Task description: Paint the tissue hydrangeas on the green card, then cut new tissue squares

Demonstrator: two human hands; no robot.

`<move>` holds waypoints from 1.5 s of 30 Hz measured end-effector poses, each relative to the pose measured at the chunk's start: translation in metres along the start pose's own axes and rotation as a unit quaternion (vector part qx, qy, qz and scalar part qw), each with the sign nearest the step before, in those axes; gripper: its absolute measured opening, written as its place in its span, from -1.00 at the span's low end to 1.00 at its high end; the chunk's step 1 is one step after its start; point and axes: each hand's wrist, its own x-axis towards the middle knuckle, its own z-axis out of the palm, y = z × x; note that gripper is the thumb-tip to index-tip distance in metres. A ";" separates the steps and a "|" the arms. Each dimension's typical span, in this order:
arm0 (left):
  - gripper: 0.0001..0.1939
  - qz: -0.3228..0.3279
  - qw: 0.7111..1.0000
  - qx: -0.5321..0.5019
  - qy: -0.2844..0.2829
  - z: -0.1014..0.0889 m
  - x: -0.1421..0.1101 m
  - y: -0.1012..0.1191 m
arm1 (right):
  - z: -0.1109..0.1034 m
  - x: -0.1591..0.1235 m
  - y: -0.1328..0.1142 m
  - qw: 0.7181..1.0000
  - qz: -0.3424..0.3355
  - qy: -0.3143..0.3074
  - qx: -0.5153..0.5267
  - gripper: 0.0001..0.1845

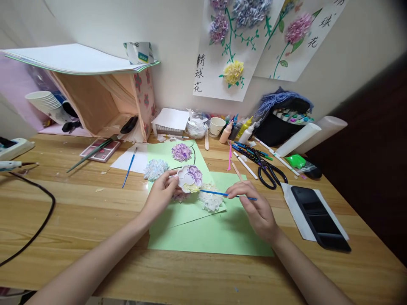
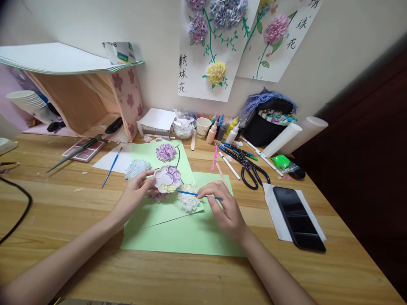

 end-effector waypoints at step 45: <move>-0.60 -0.021 0.998 0.011 0.051 -0.002 0.002 0.015 | -0.029 0.020 0.035 0.996 0.022 0.088 0.013 -0.79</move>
